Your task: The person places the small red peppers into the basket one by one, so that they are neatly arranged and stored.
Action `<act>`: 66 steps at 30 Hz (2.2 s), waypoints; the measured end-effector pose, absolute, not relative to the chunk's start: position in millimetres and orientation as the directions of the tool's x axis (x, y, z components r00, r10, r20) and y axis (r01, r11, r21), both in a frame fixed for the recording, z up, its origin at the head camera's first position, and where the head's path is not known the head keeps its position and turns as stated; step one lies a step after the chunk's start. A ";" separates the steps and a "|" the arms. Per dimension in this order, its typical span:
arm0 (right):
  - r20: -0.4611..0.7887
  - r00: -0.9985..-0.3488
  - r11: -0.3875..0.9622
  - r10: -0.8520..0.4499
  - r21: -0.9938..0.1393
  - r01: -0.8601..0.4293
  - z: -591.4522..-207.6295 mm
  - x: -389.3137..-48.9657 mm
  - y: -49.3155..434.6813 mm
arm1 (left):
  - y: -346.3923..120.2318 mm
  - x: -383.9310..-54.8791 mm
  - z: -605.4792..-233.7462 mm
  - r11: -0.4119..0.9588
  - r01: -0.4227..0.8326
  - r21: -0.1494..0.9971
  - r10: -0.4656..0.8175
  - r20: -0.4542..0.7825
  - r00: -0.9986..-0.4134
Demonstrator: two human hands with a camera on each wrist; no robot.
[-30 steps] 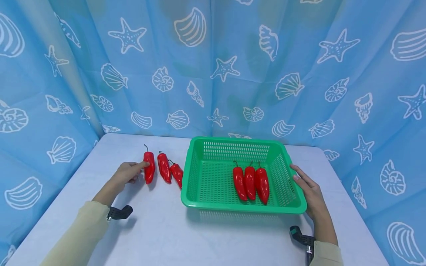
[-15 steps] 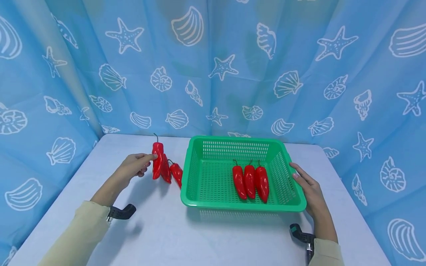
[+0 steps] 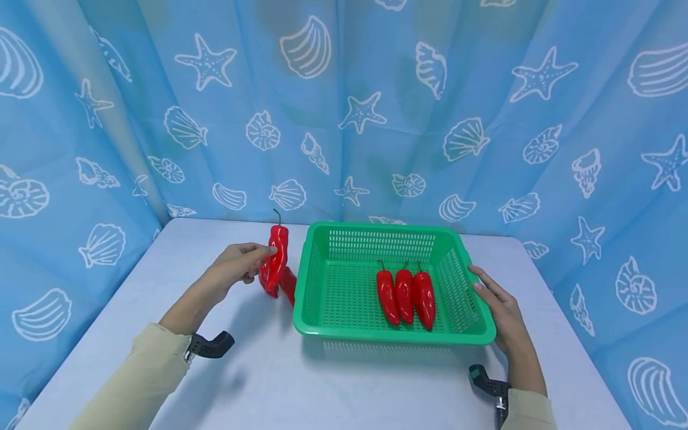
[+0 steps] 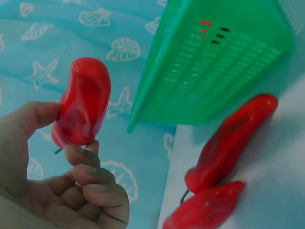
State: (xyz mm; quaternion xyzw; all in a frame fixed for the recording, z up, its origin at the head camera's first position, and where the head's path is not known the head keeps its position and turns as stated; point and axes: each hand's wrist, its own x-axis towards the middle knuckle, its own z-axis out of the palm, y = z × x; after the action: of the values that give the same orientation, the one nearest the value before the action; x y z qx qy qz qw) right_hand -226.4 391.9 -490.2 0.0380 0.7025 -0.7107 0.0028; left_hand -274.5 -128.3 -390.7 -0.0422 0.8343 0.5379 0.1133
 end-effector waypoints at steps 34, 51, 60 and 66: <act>-0.066 -0.995 -0.006 0.071 -0.998 0.066 -491.7 -227.7 393.6 | -51.8 -271.7 -378.2 0.364 -0.146 0.920 0.182 -0.224 -0.957; -0.067 -0.996 -0.010 0.058 -0.998 0.067 -490.9 -227.1 394.4 | -16.1 -277.9 -383.1 0.345 -0.122 0.931 0.256 -0.218 -0.942; -0.034 -0.998 -0.020 0.049 -0.999 0.033 -489.6 -228.5 392.5 | 3.9 -281.7 -390.2 0.397 -0.125 0.909 0.248 -0.238 -0.939; -0.034 -0.998 -0.019 0.044 -0.999 0.033 -488.6 -228.4 391.6 | 14.3 -283.8 -394.7 0.424 -0.133 0.896 0.241 -0.253 -0.937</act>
State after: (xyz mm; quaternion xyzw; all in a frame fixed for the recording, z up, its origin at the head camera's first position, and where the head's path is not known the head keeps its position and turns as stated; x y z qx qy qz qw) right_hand -228.4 391.6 -488.6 0.0276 0.7004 -0.7132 -0.0039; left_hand -283.8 14.3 -394.7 0.0327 0.8255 0.5357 0.1745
